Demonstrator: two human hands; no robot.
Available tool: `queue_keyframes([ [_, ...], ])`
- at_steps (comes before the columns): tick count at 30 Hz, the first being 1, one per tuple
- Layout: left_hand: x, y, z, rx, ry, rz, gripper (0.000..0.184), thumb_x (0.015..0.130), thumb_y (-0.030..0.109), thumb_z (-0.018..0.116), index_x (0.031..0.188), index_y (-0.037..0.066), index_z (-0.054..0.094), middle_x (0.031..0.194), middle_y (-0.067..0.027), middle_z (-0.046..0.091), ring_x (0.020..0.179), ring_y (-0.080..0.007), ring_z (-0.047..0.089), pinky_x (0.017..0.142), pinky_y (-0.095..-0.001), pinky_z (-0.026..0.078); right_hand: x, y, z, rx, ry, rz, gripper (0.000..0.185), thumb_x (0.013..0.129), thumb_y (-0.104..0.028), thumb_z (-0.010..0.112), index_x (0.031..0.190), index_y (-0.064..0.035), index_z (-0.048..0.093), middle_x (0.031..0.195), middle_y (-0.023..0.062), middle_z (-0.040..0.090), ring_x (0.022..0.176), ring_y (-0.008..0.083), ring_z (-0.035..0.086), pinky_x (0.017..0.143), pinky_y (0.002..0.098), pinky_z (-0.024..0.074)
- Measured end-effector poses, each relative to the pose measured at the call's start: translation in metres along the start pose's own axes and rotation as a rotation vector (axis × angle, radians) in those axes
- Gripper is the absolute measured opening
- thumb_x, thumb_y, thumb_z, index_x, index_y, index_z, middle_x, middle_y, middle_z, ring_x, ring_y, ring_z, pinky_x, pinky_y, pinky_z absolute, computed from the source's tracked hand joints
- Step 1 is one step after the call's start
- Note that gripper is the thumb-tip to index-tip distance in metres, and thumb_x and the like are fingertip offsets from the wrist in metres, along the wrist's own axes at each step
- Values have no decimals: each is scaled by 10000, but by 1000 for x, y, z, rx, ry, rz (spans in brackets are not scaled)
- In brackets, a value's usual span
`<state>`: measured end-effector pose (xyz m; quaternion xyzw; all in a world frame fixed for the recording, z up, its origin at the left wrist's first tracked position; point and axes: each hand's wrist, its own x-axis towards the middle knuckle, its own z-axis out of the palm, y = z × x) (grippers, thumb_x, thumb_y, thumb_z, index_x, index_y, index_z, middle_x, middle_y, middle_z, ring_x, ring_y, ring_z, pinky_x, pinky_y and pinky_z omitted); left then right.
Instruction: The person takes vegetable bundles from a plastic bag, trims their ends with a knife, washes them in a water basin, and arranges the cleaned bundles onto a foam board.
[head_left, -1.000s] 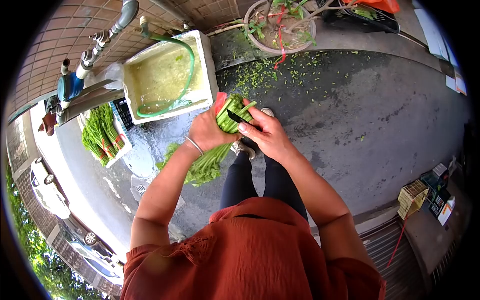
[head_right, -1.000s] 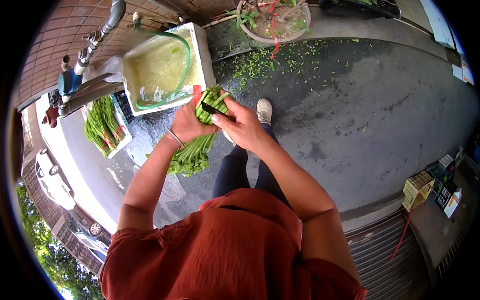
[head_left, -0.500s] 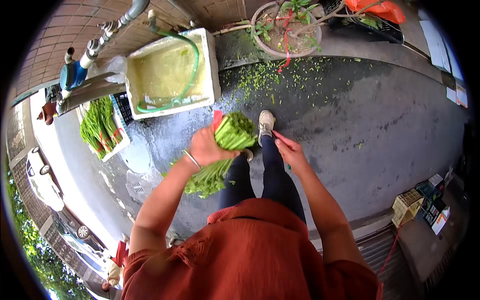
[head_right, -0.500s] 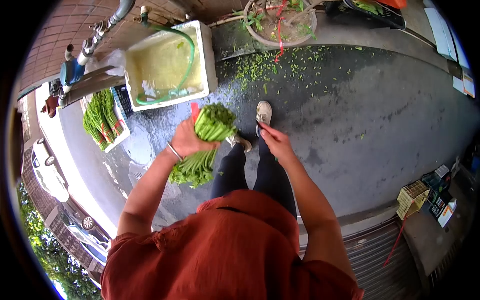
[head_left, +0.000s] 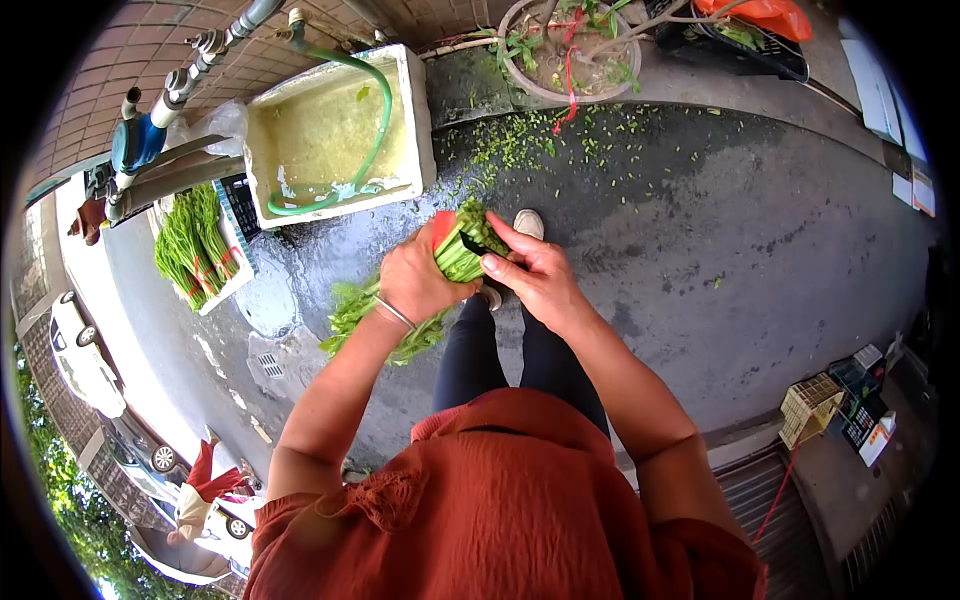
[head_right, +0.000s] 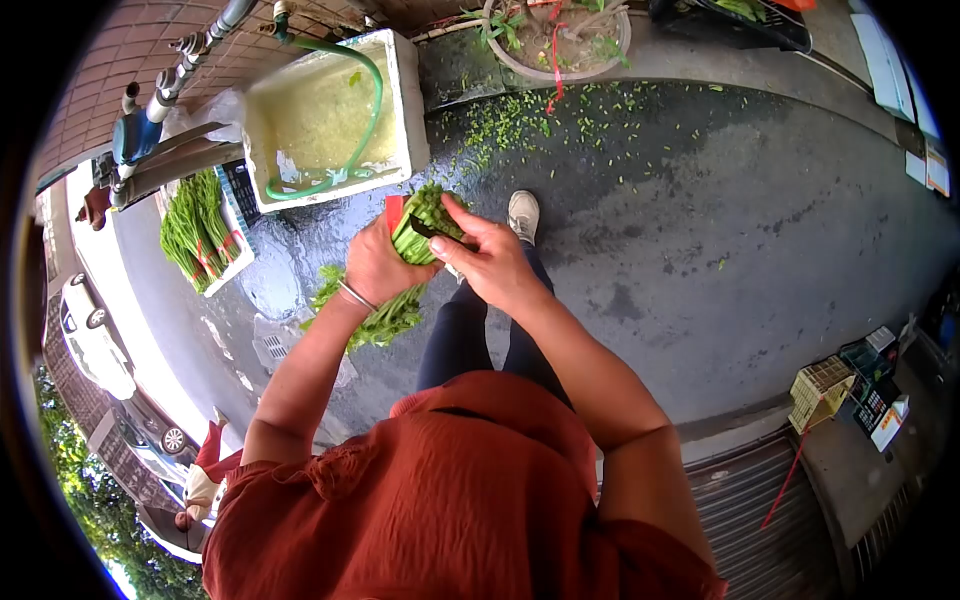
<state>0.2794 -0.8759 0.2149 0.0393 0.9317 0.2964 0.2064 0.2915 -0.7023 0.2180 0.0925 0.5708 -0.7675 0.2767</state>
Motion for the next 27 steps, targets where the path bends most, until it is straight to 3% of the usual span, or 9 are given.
queue_keyframes([
  [4,-6,4,-2,97,-167,-46,698,497,344,770,1081,88,485,844,-129,624,766,-307,619,700,-380,500,-13,56,-57,151,278,305,404,873,-211,546,1226,-27,475,684,-36,536,552,16,443,464,171,341],
  [6,-7,-1,-6,33,-100,27,700,494,346,772,1079,88,485,847,-127,624,765,-305,619,700,-378,501,-26,53,-71,219,380,407,359,879,-222,536,1214,-98,510,567,-96,414,425,-28,300,358,162,196],
  [9,-16,0,0,8,-88,11,718,491,346,774,1092,85,480,848,-138,621,764,-308,619,696,-376,504,-25,15,-26,106,116,230,432,874,-214,544,1266,-61,443,580,-77,370,505,-4,321,440,160,276],
  [12,-7,0,7,45,-110,23,777,499,342,769,1154,73,451,869,-177,610,757,-320,615,709,-388,496,-10,6,-12,-214,-15,107,612,851,-253,577,1324,11,293,697,-33,473,607,36,390,529,190,354],
  [16,-6,3,5,19,-35,53,773,502,345,766,1155,70,458,854,-165,615,759,-327,610,719,-394,489,-1,-10,-14,-176,-63,161,554,855,-259,571,1298,-3,359,753,-10,526,670,45,445,597,203,401],
  [20,-2,0,-12,60,-158,-23,776,492,346,775,1151,67,476,861,-157,619,779,-302,617,745,-371,488,-6,39,-53,43,223,340,419,892,-239,514,1261,-54,445,608,-84,387,516,10,322,470,164,265],
  [22,-1,-3,-30,-243,-238,103,759,491,273,807,1146,61,488,892,-115,630,822,-222,621,796,-326,475,-10,42,-71,122,303,419,396,897,-239,505,1248,-61,463,589,-86,376,495,10,313,457,165,250],
  [25,9,-22,-48,-697,-564,14,756,489,176,830,1152,52,488,920,-64,631,862,-161,595,838,-298,451,-10,29,-55,144,277,216,360,907,-231,488,1219,-51,488,604,-73,393,527,15,339,482,166,280],
  [27,12,-28,-51,-871,-605,-10,756,491,98,826,1156,26,476,946,-49,622,882,-162,577,854,-306,437,-10,11,-31,47,145,16,337,917,-209,466,1203,-32,493,641,-69,411,579,20,362,521,169,308],
])
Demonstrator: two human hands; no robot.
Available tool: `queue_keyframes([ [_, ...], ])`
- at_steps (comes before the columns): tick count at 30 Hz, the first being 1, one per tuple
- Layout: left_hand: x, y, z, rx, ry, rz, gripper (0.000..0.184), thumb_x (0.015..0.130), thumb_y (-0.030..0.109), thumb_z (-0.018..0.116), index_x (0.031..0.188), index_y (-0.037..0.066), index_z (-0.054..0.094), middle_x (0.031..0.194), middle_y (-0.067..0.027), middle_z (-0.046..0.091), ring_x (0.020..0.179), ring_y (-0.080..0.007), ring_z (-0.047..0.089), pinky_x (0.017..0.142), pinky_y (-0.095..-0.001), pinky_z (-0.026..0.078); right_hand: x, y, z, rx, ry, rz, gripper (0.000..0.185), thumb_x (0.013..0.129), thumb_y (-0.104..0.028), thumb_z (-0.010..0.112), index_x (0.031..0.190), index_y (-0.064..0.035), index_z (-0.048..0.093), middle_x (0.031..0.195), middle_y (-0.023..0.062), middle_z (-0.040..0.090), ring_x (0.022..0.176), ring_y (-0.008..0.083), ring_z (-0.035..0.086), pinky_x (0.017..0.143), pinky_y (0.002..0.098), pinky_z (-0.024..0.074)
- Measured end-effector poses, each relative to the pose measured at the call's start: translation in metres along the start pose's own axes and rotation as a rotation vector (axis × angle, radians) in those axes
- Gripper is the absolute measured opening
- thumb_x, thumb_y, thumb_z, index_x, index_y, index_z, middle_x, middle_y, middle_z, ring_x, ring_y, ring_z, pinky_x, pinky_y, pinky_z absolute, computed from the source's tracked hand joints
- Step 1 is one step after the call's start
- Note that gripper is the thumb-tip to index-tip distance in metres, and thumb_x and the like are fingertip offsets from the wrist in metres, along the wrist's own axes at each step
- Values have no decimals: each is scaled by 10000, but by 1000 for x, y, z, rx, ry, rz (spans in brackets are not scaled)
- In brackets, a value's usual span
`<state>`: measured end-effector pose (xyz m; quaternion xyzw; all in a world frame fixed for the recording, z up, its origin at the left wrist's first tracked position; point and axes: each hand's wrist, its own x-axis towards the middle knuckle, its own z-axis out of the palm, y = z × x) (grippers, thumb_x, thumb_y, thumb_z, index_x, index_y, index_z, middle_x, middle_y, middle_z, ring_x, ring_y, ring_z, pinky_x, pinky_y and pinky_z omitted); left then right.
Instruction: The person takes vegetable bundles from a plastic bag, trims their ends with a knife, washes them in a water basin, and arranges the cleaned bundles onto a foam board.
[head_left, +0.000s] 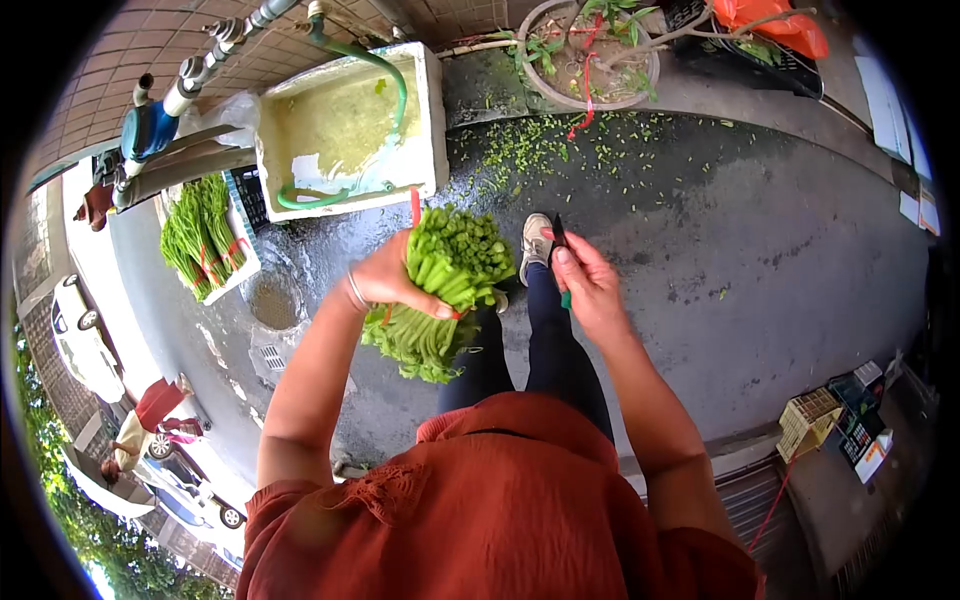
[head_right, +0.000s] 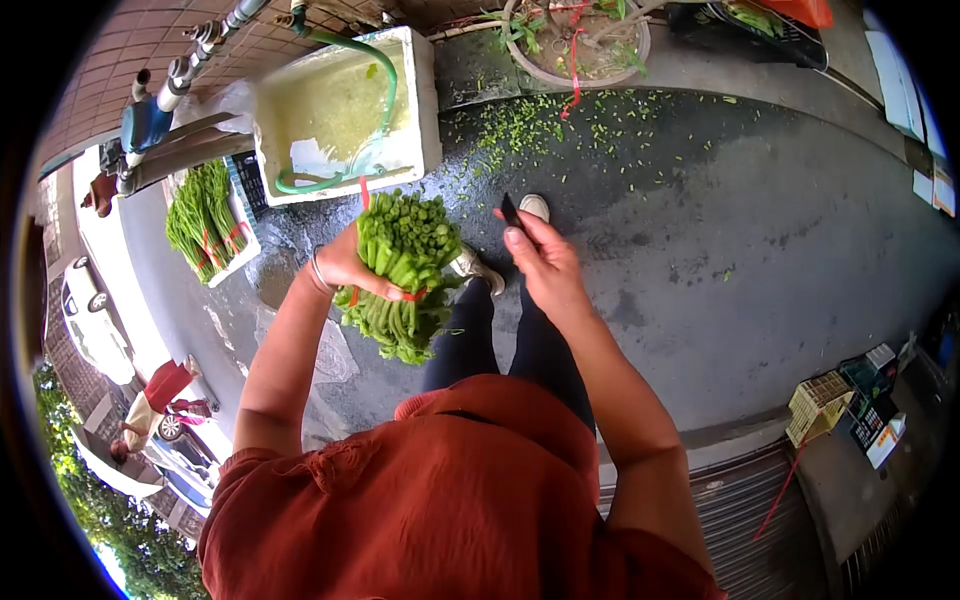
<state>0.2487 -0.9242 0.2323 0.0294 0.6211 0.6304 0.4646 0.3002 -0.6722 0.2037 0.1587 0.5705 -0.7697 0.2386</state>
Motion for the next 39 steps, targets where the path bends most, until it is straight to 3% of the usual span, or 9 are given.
queue_keyframes([
  [12,-3,-3,-8,-527,-286,-167,916,370,-4,811,1200,-52,425,1143,-164,542,1031,-248,538,947,-357,370,8,-28,36,-238,-401,-227,490,860,-202,565,1269,11,402,826,17,565,748,77,498,692,227,428],
  [15,-12,-3,-10,-439,-450,-219,982,347,22,849,1211,-60,392,1137,-165,543,1040,-237,528,937,-347,374,40,63,-18,-43,68,66,292,886,-218,525,1124,-53,566,633,-109,432,532,1,371,451,165,304],
  [18,-18,-10,-12,-350,-348,-200,880,402,62,854,1166,-53,431,1073,-140,574,983,-216,548,913,-323,392,26,63,-35,71,-9,483,277,889,-234,519,1105,-70,576,603,-100,379,481,8,325,398,190,273],
  [23,-22,-33,-13,47,-34,-201,782,471,155,848,1130,-22,467,959,-99,611,896,-169,558,863,-292,419,42,115,-52,-101,285,609,221,818,-286,611,773,-101,501,554,-33,419,414,66,368,367,229,295],
  [31,-25,-72,4,490,413,-32,710,516,254,775,1142,106,474,959,-76,613,844,-221,597,800,-301,458,164,91,-97,-341,335,552,187,833,-253,558,877,-71,553,575,44,522,402,109,447,334,255,334],
  [33,-23,-60,3,670,397,-71,720,520,266,736,1164,152,435,932,-123,595,834,-315,592,766,-382,478,210,68,-104,-230,432,350,295,827,-307,577,934,-42,501,636,65,537,442,123,495,360,250,396],
  [35,-19,-63,-1,777,348,-119,726,521,266,729,1184,178,445,937,-135,586,835,-305,595,783,-408,463,262,73,-110,-962,632,233,711,691,-533,646,1085,16,427,892,168,586,842,290,574,758,406,466],
  [36,-15,-59,-3,836,295,-173,710,528,255,712,1182,205,441,934,-135,573,864,-305,578,794,-409,440,259,53,-79,-927,319,314,800,730,-521,607,1302,-27,346,1288,177,417,1187,292,395,933,448,337],
  [39,-3,-51,-10,1026,175,-262,687,590,221,679,1230,244,431,968,-96,560,943,-281,555,879,-379,361,216,27,48,-697,-388,575,685,792,-541,526,1269,-64,405,1227,144,485,1063,266,499,849,381,403],
])
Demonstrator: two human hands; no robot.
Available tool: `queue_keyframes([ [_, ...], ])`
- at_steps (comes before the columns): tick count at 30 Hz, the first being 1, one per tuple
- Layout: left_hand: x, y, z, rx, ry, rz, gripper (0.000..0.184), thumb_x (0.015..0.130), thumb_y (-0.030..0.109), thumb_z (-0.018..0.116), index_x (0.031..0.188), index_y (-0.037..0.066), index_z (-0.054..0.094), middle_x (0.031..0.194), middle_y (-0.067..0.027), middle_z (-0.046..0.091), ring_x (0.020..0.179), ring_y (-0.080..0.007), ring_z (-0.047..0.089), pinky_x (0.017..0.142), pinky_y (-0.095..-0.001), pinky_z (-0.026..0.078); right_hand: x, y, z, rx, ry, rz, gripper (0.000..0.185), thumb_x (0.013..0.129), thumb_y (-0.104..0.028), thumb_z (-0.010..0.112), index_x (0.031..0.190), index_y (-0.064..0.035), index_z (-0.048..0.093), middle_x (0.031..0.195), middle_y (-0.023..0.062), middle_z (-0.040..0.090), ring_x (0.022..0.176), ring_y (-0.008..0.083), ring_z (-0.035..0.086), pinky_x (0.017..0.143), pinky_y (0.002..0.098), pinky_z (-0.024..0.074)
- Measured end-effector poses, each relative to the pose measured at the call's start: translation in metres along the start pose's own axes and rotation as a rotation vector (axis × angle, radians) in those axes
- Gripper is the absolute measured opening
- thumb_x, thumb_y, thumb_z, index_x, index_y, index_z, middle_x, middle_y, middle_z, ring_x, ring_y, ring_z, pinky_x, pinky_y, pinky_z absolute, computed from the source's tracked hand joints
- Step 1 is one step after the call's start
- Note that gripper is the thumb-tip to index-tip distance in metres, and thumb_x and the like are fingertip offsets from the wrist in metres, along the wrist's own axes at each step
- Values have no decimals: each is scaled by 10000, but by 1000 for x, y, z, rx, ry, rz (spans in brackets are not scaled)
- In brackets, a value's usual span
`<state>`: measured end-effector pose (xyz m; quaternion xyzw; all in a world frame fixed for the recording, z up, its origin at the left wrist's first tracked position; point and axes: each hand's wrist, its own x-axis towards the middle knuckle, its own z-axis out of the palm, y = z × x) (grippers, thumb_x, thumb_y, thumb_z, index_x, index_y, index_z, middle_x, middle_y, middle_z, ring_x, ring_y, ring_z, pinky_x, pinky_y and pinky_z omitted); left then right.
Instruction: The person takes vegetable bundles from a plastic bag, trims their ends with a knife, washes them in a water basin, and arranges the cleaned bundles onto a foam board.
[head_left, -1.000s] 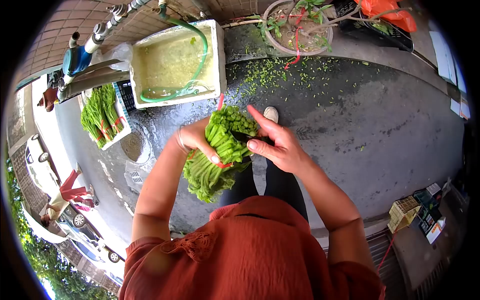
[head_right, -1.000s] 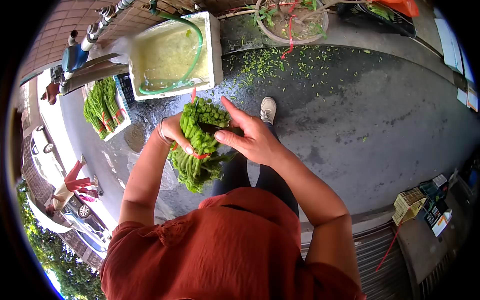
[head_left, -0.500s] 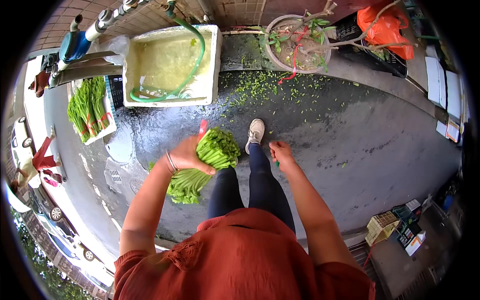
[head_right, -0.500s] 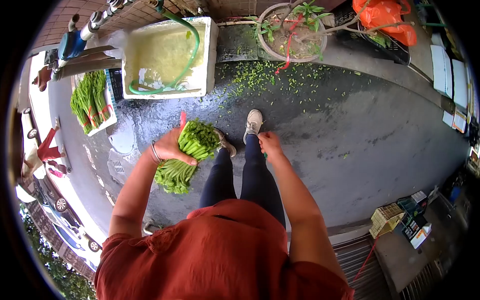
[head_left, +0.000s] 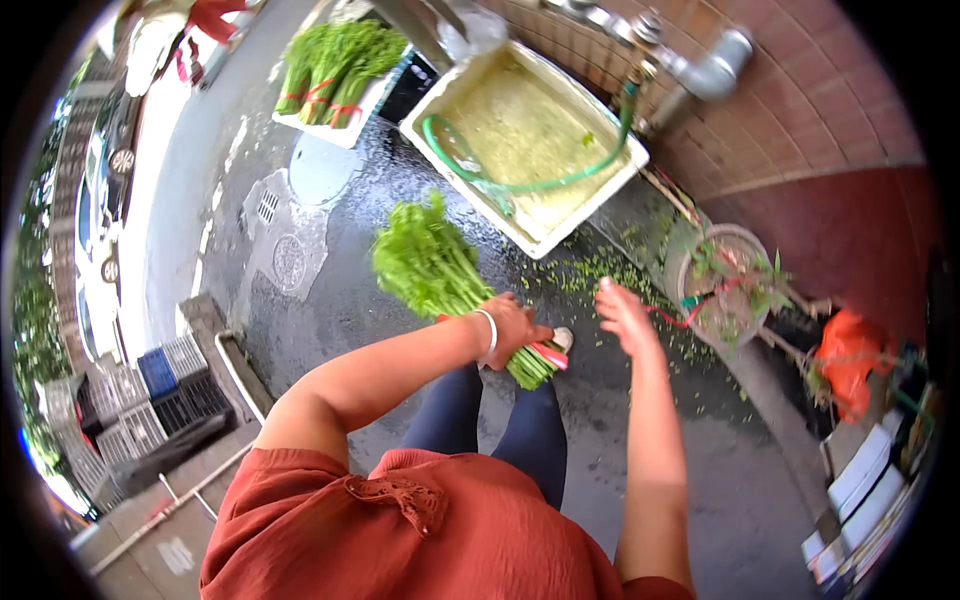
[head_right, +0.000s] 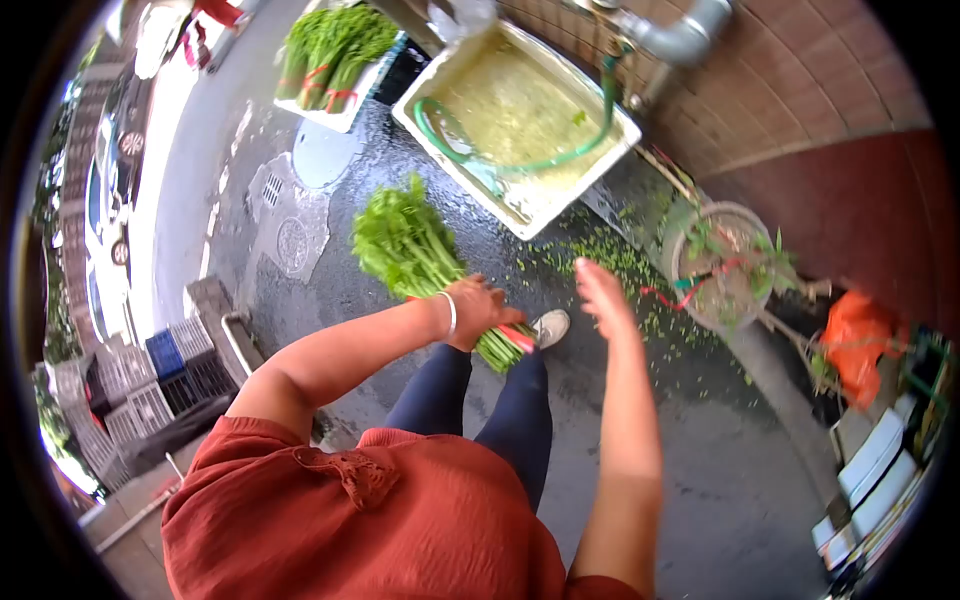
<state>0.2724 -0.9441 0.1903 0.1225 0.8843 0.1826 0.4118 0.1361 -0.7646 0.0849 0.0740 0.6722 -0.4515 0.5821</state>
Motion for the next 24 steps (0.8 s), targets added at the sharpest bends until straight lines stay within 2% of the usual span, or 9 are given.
queue_keyframes([
  [1,2,-1,-9,63,-77,18,659,623,202,671,1233,256,428,1033,-91,546,1020,-270,521,913,-371,343,-2,-14,23,162,-340,-20,695,802,-563,499,1297,-91,378,1242,149,472,1065,260,488,841,393,408],
  [3,-3,-9,-17,191,216,182,592,653,171,642,1205,274,459,1097,-92,516,1102,-248,460,957,-366,312,1,-42,60,307,-702,128,697,796,-575,495,1270,-73,401,1170,126,518,1035,242,512,832,387,427],
  [10,-24,-69,-67,207,475,166,280,684,146,569,924,284,602,1074,-67,439,1136,-265,383,1009,-347,265,30,-114,105,534,-521,1,440,820,-452,535,1041,-72,534,988,129,579,916,231,577,784,379,482],
  [13,-1,-142,-43,132,719,271,301,673,126,569,947,250,573,1075,-69,427,1120,-245,397,995,-417,292,85,-127,133,445,-257,51,375,815,-413,558,1017,-97,545,939,80,587,861,208,585,749,358,490],
  [15,-9,-186,-32,137,1124,234,385,655,88,569,1011,229,535,1072,-99,432,1055,-265,443,941,-407,356,128,-130,147,370,-169,31,391,803,-410,567,1043,-102,545,899,49,592,825,194,584,731,353,490],
  [16,-5,-201,-17,-120,1128,96,430,648,69,572,1050,204,508,1071,-118,438,1043,-282,456,923,-393,374,104,-166,184,326,-38,10,459,811,-448,519,1086,-81,534,936,82,594,851,217,587,757,362,486],
  [19,27,-247,19,-951,1280,-455,481,698,100,589,1158,91,452,1092,-183,467,940,-311,523,787,-345,444,197,-154,189,590,-377,-44,476,812,-417,452,1118,-59,518,1021,142,582,905,253,581,789,382,478],
  [22,96,-309,63,-2069,1071,-475,560,803,310,584,1197,-45,407,1001,-172,563,889,-215,541,761,-315,442,265,-146,196,605,-306,-94,452,809,-373,454,1123,-54,512,1016,148,584,879,268,584,785,383,481],
  [24,121,-335,61,-2344,854,-474,577,803,361,581,1190,-37,426,1004,-144,580,893,-197,546,799,-313,440,319,-129,178,578,-216,-18,466,808,-376,459,1142,-53,493,1040,148,571,896,276,573,808,391,467],
])
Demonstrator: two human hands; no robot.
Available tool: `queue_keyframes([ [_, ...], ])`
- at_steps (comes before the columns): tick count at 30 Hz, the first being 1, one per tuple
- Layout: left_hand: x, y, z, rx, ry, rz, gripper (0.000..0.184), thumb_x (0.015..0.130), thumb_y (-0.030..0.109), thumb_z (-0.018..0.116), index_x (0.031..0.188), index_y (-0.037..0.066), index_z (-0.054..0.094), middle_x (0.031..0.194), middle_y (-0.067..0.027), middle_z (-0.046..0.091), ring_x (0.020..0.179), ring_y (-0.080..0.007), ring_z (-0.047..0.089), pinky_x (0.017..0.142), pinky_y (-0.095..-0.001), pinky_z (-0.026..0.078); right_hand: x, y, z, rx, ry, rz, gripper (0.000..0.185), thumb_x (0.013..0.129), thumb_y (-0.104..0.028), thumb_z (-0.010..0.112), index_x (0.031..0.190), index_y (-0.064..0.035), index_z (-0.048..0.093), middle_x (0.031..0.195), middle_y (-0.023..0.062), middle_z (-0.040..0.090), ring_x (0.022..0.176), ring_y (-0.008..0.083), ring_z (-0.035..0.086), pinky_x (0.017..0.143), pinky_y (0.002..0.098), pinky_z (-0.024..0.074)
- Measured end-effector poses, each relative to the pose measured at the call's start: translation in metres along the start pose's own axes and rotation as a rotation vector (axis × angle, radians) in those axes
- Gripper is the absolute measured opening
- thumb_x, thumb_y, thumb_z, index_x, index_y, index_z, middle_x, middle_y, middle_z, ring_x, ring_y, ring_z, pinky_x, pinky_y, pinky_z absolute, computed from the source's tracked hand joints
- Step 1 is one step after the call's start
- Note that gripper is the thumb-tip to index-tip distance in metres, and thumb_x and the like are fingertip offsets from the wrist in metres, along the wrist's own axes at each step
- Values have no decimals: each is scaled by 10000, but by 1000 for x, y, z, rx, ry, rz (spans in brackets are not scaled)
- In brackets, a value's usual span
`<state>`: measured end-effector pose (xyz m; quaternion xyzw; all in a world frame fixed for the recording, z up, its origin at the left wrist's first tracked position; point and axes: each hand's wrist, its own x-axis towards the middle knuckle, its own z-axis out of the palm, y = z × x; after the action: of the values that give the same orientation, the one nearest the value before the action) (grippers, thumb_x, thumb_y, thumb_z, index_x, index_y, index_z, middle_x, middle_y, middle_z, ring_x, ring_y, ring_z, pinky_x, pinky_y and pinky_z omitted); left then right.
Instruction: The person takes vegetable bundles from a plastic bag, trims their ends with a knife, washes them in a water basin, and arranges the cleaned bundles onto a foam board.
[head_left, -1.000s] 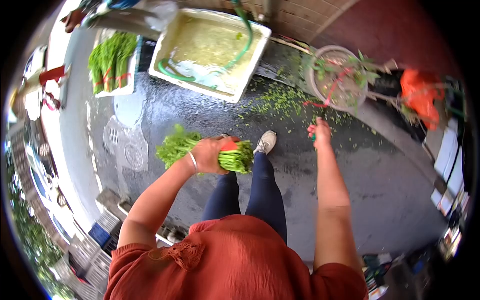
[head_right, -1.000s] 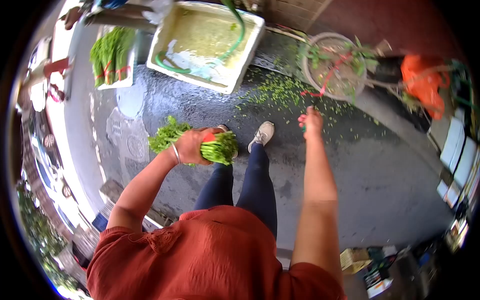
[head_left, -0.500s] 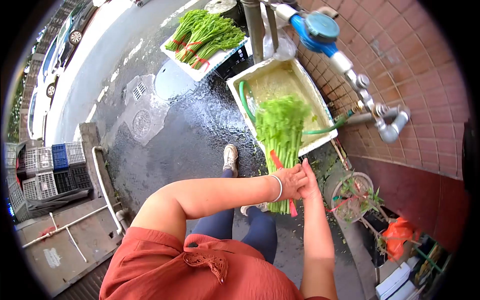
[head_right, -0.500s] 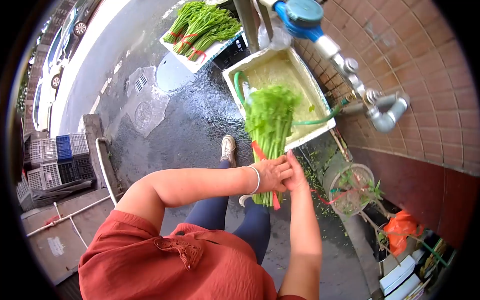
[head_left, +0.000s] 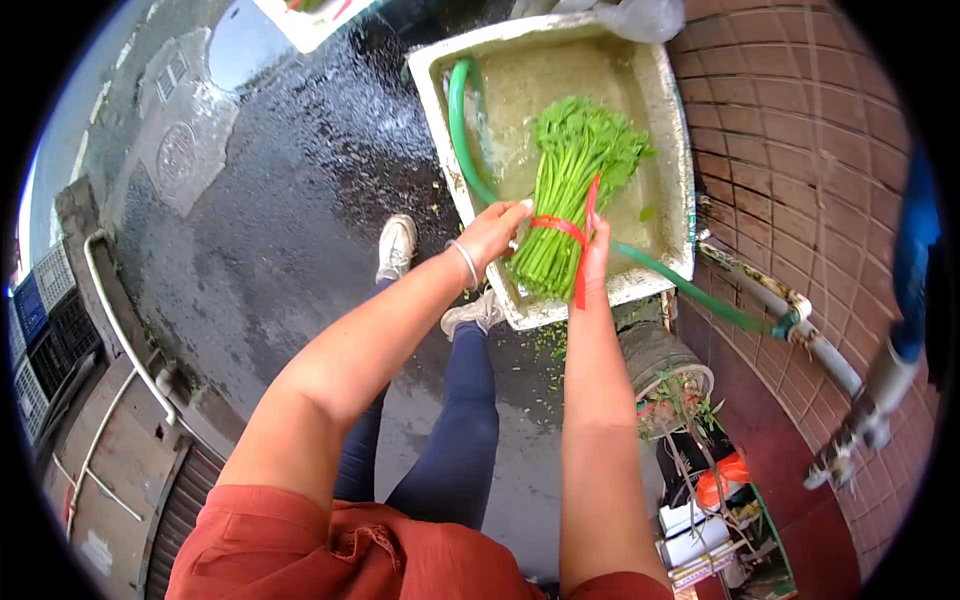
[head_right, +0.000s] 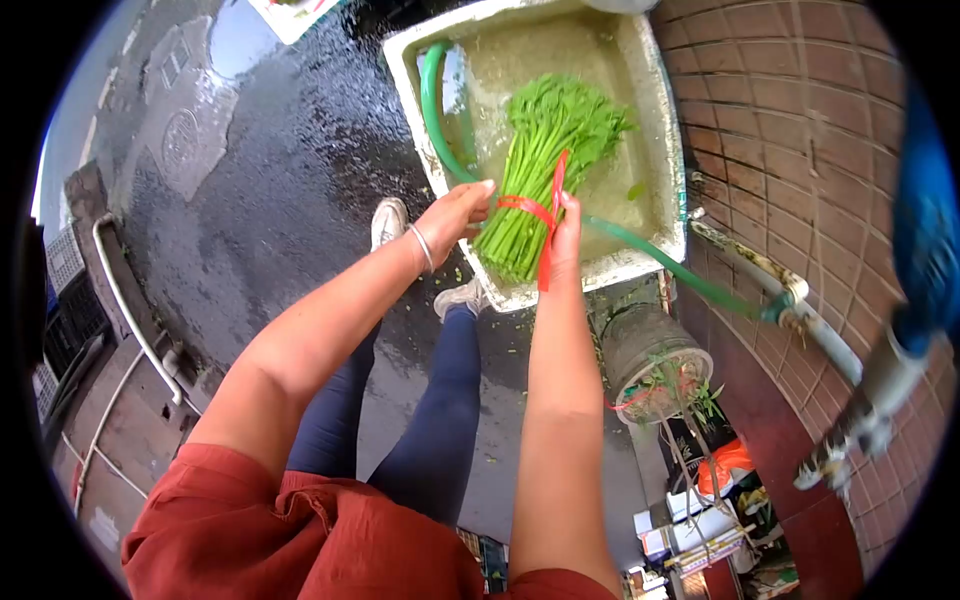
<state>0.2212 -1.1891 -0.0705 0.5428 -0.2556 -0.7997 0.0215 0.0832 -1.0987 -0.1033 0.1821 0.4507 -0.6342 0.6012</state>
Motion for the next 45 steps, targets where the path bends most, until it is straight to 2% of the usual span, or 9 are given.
queue_keyframes([
  [5,100,-35,10,-139,-72,-66,630,791,414,581,1202,-33,412,1030,-149,580,922,-225,558,826,-325,434,76,4,-41,-186,184,2,537,801,-411,492,1198,-53,429,1151,139,501,1008,297,502,901,438,397],
  [9,156,-65,12,469,139,56,625,780,479,567,1113,-37,452,1050,-248,557,1003,-346,542,856,-371,411,104,-9,-51,-266,228,-56,744,786,-502,537,1297,-33,270,1245,204,398,1134,306,398,958,466,311],
  [11,169,-73,20,477,138,71,611,785,491,557,1084,-33,460,1026,-269,555,1002,-371,529,865,-391,402,133,-2,-74,-809,458,-118,840,788,-523,540,1311,34,189,1263,241,368,1141,300,391,957,449,309],
  [16,204,-84,30,439,50,-11,696,784,569,501,1158,-16,450,1093,-277,528,1037,-371,513,875,-374,400,173,1,-93,-751,648,4,942,689,-619,603,1214,119,346,1219,236,411,1051,303,465,826,413,435],
  [21,223,-78,38,320,154,71,941,608,673,614,1187,-45,431,1154,-241,510,1031,-334,528,876,-353,418,191,0,-105,-657,463,52,814,705,-622,579,1228,-25,398,1203,123,446,1026,282,478,775,440,447],
  [27,224,-45,53,-48,169,-60,1177,479,397,846,1312,-58,150,1142,-226,504,1012,-251,535,851,-334,453,187,-7,-118,-623,362,25,548,800,-520,540,1149,-100,495,1077,61,529,973,199,521,748,362,484],
  [32,233,-51,48,303,336,110,749,492,580,747,892,-38,607,833,-169,639,780,-208,619,744,-299,479,183,-12,-111,-525,397,-76,889,709,-523,644,1255,79,282,1158,178,467,999,282,494,849,387,429],
  [38,221,-63,50,-37,436,317,499,597,372,754,826,-48,615,772,-137,648,700,-179,605,711,-305,472,160,-14,-101,-212,413,-250,515,825,-401,580,1056,55,512,969,106,573,848,200,557,778,356,471],
  [45,213,-61,44,-299,306,161,510,659,303,745,979,-46,555,875,-144,627,737,-182,593,706,-302,479,140,-13,-110,-393,325,-230,753,753,-457,644,1207,74,364,1095,192,523,1033,252,494,900,400,400],
])
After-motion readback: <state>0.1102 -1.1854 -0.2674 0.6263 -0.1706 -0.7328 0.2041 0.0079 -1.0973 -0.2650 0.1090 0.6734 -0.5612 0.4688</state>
